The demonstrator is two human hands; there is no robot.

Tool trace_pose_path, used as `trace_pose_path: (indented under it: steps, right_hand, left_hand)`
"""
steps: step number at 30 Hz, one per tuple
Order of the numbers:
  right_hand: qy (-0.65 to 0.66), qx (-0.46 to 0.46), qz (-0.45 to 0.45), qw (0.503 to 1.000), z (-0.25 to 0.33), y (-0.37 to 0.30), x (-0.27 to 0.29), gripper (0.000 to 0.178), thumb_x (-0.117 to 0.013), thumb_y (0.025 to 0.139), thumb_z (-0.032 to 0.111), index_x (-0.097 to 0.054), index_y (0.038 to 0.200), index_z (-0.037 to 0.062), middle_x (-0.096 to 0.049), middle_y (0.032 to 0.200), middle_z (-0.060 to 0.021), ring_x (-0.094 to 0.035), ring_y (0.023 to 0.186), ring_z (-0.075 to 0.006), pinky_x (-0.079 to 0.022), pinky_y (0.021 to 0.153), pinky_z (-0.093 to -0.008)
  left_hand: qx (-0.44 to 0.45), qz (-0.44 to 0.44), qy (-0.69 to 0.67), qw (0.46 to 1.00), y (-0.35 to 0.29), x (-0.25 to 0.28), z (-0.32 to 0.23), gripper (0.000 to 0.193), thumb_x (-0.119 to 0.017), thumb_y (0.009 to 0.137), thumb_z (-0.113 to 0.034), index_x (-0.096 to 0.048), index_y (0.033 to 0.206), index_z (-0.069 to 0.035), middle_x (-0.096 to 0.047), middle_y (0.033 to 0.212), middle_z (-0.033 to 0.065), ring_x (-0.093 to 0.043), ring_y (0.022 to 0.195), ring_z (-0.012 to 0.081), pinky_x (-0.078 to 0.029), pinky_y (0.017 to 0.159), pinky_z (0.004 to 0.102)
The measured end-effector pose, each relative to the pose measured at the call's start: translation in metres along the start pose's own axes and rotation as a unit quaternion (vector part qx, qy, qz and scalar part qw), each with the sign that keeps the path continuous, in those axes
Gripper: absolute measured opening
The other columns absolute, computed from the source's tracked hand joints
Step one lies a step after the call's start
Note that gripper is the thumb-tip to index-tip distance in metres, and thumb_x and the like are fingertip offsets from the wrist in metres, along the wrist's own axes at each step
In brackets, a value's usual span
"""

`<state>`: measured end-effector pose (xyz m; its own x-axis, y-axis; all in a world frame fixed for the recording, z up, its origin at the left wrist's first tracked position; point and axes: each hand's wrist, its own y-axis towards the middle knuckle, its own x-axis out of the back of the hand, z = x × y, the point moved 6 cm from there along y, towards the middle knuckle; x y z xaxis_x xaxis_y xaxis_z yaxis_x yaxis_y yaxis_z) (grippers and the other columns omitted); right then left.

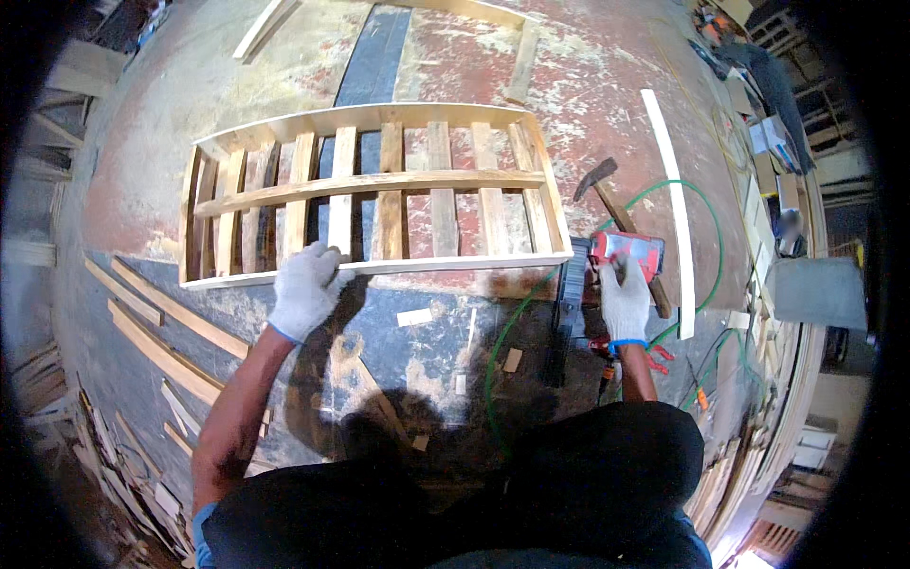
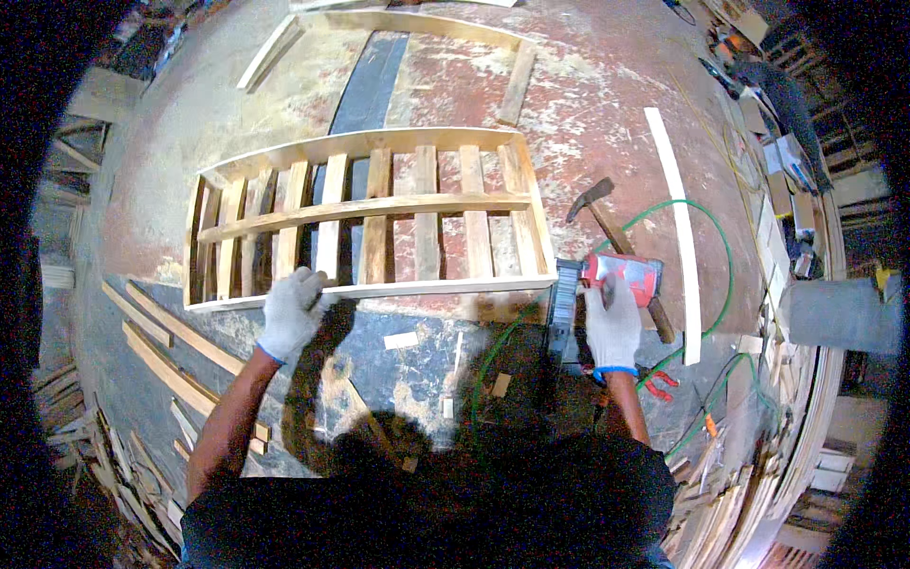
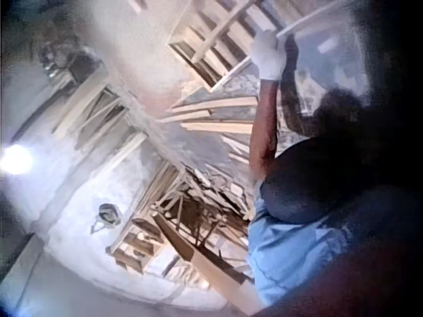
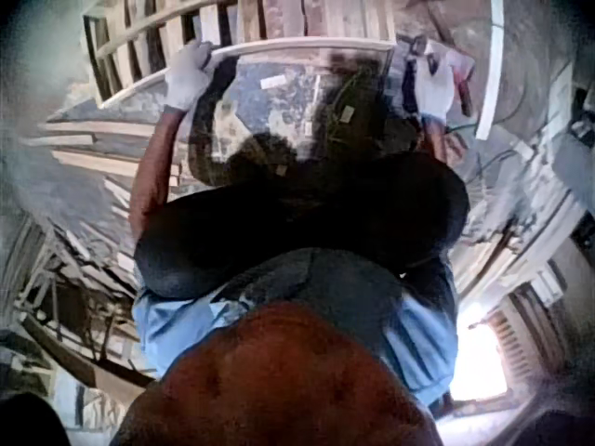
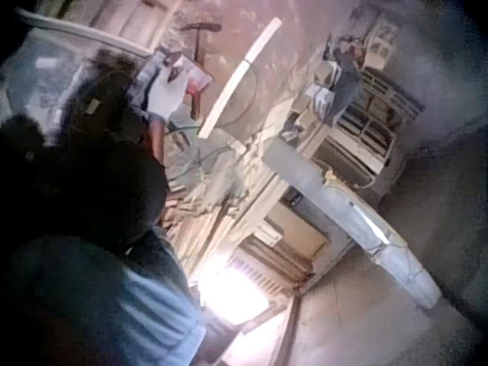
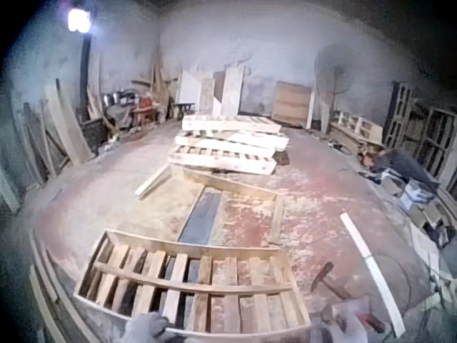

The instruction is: The person assembles a wooden frame by placing thin wooden slats between two side rails and securing them with a pneumatic nail gun. The person repeatedly picks up slats, positions them, and drives nails into the wood while sitting on the floor.

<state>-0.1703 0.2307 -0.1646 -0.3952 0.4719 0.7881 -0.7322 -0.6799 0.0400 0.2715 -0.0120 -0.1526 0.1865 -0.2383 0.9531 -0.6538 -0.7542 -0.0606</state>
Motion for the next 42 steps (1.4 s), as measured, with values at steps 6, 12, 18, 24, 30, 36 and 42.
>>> trace_pose_path:
  steps: [6, 12, 18, 24, 30, 36, 42]
  right_hand:
    - [-0.057, -0.028, -0.007, 0.998, -0.051, -0.054, 0.031, 0.028, -0.064, 0.096, 0.025, -0.066, 0.112, 0.0016, -0.067, 0.093, -0.0196, -0.065, 0.086, -0.0365, -0.05, 0.078, -0.0452]
    - [-0.006, -0.015, 0.061, 0.998, -0.036, -0.06, 0.011, 0.018, -0.061, 0.096, 0.017, -0.064, 0.101, 0.0003, -0.064, 0.088, -0.0197, -0.064, 0.083, -0.0363, -0.051, 0.078, -0.0423]
    - [0.499, -0.095, 0.09, 0.857, 0.026, -0.033, -0.025, 0.014, -0.058, 0.096, 0.014, -0.062, 0.092, 0.0004, -0.063, 0.085, -0.0199, -0.065, 0.083, -0.031, -0.05, 0.078, -0.0389]
    - [0.028, 0.182, 0.076, 0.98, 0.092, -0.018, -0.058, 0.025, -0.059, 0.091, 0.021, -0.062, 0.099, -0.0031, -0.067, 0.097, -0.0253, -0.066, 0.091, -0.0419, -0.052, 0.077, -0.0453]
    - [0.125, 0.28, -0.032, 0.951, 0.091, -0.02, -0.061, 0.034, -0.072, 0.082, -0.003, -0.059, 0.113, 0.0012, -0.062, 0.098, -0.0164, -0.063, 0.092, -0.0361, -0.053, 0.084, -0.0434]
    - [0.022, 0.207, 0.024, 0.978, 0.071, -0.026, -0.066, 0.026, -0.069, 0.09, 0.011, -0.063, 0.113, 0.0012, -0.066, 0.102, -0.0193, -0.065, 0.099, -0.0374, -0.052, 0.09, -0.0411]
    - [-0.134, 0.018, -0.037, 0.99, -0.008, -0.049, 0.006, 0.036, -0.068, 0.094, 0.028, -0.065, 0.119, 0.0021, -0.068, 0.108, -0.0228, -0.063, 0.104, -0.0421, -0.048, 0.092, -0.049]
  left_hand:
    - [0.017, -0.055, -0.136, 0.989, 0.008, 0.124, -0.016, 0.034, -0.073, 0.093, -0.041, -0.078, 0.086, -0.008, -0.071, 0.074, 0.0104, -0.069, 0.069, 0.0221, -0.055, 0.067, 0.0369]
    - [0.183, 0.053, -0.166, 0.968, 0.085, 0.182, 0.03, 0.045, -0.063, 0.104, -0.04, -0.071, 0.087, 0.001, -0.058, 0.065, -0.0007, -0.046, 0.059, 0.0067, -0.043, 0.054, 0.03]
    - [0.1, -0.189, -0.06, 0.975, 0.154, 0.199, 0.058, 0.053, -0.06, 0.102, -0.05, -0.072, 0.124, -0.003, -0.076, 0.112, 0.0167, -0.073, 0.106, 0.0297, -0.055, 0.095, 0.0356]
    - [0.033, -0.256, 0.026, 0.966, 0.076, 0.124, 0.049, 0.037, -0.057, 0.104, -0.031, -0.067, 0.132, -0.009, -0.068, 0.131, 0.0168, -0.065, 0.121, 0.0319, -0.05, 0.107, 0.0424]
    - [-0.018, -0.188, 0.09, 0.978, 0.015, 0.019, 0.034, 0.04, -0.058, 0.102, -0.026, -0.063, 0.134, -0.002, -0.066, 0.13, 0.0187, -0.053, 0.131, 0.0411, -0.039, 0.115, 0.0495]
    - [-0.013, -0.157, 0.074, 0.985, 0.028, 0.016, 0.015, 0.038, -0.056, 0.1, -0.026, -0.06, 0.131, -0.004, -0.067, 0.118, 0.0169, -0.06, 0.111, 0.0397, -0.044, 0.1, 0.0521]
    - [0.099, -0.129, -0.022, 0.986, 0.048, 0.014, 0.011, 0.031, -0.055, 0.1, -0.032, -0.057, 0.115, -0.005, -0.069, 0.087, 0.0254, -0.068, 0.082, 0.0468, -0.052, 0.073, 0.0585]
